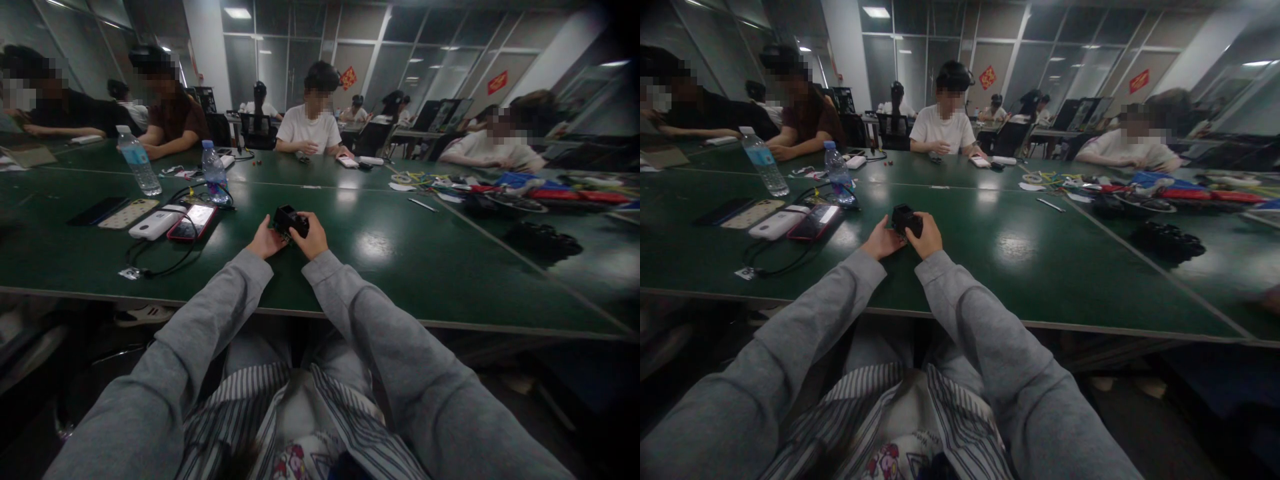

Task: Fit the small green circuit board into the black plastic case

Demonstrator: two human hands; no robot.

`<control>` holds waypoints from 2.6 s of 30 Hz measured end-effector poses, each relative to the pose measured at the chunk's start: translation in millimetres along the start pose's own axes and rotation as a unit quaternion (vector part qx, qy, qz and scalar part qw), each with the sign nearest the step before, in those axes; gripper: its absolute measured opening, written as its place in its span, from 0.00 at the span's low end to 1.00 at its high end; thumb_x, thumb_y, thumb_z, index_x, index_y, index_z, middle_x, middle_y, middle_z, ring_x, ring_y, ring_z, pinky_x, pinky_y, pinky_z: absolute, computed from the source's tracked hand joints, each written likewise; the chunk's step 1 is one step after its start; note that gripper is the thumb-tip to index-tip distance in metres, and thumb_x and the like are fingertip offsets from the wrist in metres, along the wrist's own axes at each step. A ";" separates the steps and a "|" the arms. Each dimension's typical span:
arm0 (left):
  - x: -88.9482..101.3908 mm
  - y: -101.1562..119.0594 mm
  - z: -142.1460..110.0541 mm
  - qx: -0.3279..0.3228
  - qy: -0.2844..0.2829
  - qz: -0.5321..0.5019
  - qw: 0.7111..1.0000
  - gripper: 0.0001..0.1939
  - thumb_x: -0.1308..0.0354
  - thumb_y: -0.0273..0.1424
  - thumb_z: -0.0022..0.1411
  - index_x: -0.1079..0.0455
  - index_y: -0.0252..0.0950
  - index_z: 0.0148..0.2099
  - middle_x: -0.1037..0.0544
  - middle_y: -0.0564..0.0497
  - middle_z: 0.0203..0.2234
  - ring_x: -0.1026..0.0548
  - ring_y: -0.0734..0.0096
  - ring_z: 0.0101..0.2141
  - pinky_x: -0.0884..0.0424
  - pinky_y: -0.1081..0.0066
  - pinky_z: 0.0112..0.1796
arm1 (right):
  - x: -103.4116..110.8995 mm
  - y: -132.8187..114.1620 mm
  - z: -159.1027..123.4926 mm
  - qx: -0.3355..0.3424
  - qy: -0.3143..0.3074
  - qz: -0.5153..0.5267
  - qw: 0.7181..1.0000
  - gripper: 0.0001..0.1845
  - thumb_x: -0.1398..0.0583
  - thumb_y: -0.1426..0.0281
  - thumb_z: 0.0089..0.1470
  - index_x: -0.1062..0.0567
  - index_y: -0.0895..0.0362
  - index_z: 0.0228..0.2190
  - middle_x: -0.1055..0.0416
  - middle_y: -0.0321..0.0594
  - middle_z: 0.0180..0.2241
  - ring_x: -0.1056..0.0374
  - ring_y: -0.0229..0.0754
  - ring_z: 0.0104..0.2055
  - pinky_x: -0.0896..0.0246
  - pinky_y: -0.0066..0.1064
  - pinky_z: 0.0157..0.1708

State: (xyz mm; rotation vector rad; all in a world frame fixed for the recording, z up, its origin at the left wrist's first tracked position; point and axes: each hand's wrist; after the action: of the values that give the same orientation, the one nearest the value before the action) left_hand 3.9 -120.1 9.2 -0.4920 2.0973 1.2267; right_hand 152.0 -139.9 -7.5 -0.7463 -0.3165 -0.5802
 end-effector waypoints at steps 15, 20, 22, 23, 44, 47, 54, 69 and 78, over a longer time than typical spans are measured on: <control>-0.8 2.8 3.4 -0.046 -0.028 0.008 0.999 0.14 0.40 0.41 0.62 0.27 0.34 0.41 0.22 0.49 0.26 0.22 0.69 0.29 0.26 0.70 0.35 | -19.2 18.7 -3.9 -0.022 -0.075 0.087 0.993 0.37 0.37 0.50 0.49 0.40 0.56 0.53 0.36 0.52 0.52 0.38 0.53 0.54 0.43 0.49 0.57; -1.0 3.5 -4.9 -0.061 -0.036 0.026 0.997 0.16 0.40 0.41 0.61 0.26 0.34 0.45 0.19 0.47 0.32 0.21 0.68 0.32 0.26 0.70 0.34 | -16.2 22.0 5.8 -0.220 -0.042 0.226 0.948 0.34 0.34 0.48 0.43 0.37 0.54 0.45 0.32 0.39 0.36 0.32 0.45 0.43 0.36 0.45 0.51; -2.8 3.5 -8.7 -0.068 -0.039 0.035 0.996 0.16 0.41 0.40 0.62 0.26 0.33 0.45 0.19 0.45 0.35 0.21 0.67 0.35 0.26 0.70 0.35 | -14.5 22.0 8.2 -0.286 -0.063 0.273 0.916 0.32 0.31 0.51 0.40 0.36 0.53 0.41 0.31 0.34 0.32 0.30 0.43 0.39 0.34 0.44 0.48; -3.8 3.4 -10.2 -0.069 -0.040 0.039 0.996 0.17 0.41 0.40 0.62 0.26 0.33 0.46 0.19 0.45 0.36 0.21 0.66 0.36 0.26 0.70 0.35 | -13.8 21.5 8.9 -0.307 -0.075 0.299 0.901 0.31 0.30 0.53 0.39 0.36 0.53 0.40 0.31 0.33 0.31 0.30 0.42 0.38 0.33 0.44 0.47; -6.7 -7.1 -0.5 -0.163 -0.056 0.137 0.975 0.21 0.29 0.21 0.47 0.29 0.34 0.44 0.22 0.52 0.35 0.25 0.78 0.33 0.31 0.75 0.37 | 4.4 16.0 20.2 -0.365 0.006 0.396 0.843 0.25 0.29 0.64 0.38 0.32 0.54 0.37 0.27 0.33 0.29 0.27 0.40 0.32 0.29 0.37 0.39; -4.5 -6.2 2.5 -0.175 -0.042 0.133 0.975 0.25 0.29 0.19 0.45 0.28 0.35 0.46 0.22 0.53 0.34 0.25 0.79 0.32 0.32 0.76 0.37 | 3.6 18.6 19.7 -0.355 -0.003 0.392 0.848 0.26 0.28 0.64 0.37 0.32 0.54 0.38 0.27 0.34 0.29 0.27 0.40 0.33 0.30 0.37 0.40; -2.7 -4.9 7.4 -0.170 -0.031 0.121 0.977 0.28 0.30 0.19 0.45 0.28 0.33 0.50 0.21 0.51 0.33 0.24 0.78 0.33 0.32 0.76 0.39 | 1.3 21.5 18.7 -0.374 0.005 0.412 0.831 0.27 0.28 0.65 0.37 0.30 0.55 0.39 0.26 0.35 0.31 0.27 0.40 0.32 0.29 0.36 0.38; -0.8 -3.0 7.9 -0.161 -0.043 0.107 0.980 0.33 0.31 0.15 0.44 0.34 0.35 0.53 0.22 0.53 0.34 0.23 0.77 0.33 0.31 0.75 0.41 | 5.5 22.0 19.9 -0.348 0.005 0.412 0.842 0.26 0.25 0.68 0.32 0.28 0.57 0.34 0.24 0.35 0.30 0.25 0.41 0.34 0.28 0.37 0.44; -2.7 -6.7 7.6 -0.199 -0.040 0.164 0.965 0.31 0.28 0.22 0.44 0.34 0.34 0.50 0.22 0.49 0.36 0.25 0.74 0.35 0.33 0.71 0.43 | 5.5 26.0 19.7 -0.364 -0.001 0.396 0.843 0.24 0.27 0.65 0.36 0.28 0.57 0.35 0.24 0.38 0.32 0.26 0.43 0.39 0.29 0.38 0.45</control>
State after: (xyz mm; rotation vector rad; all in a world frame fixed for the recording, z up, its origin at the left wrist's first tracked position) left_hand 12.5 -116.9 4.2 -0.2629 1.9150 1.8473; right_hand 170.7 -112.6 -5.3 -1.5079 0.2531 0.1298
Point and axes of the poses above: each hand's wrist, its own z-axis towards the middle knuckle, its own x-axis out of the back of the hand, y = z × x
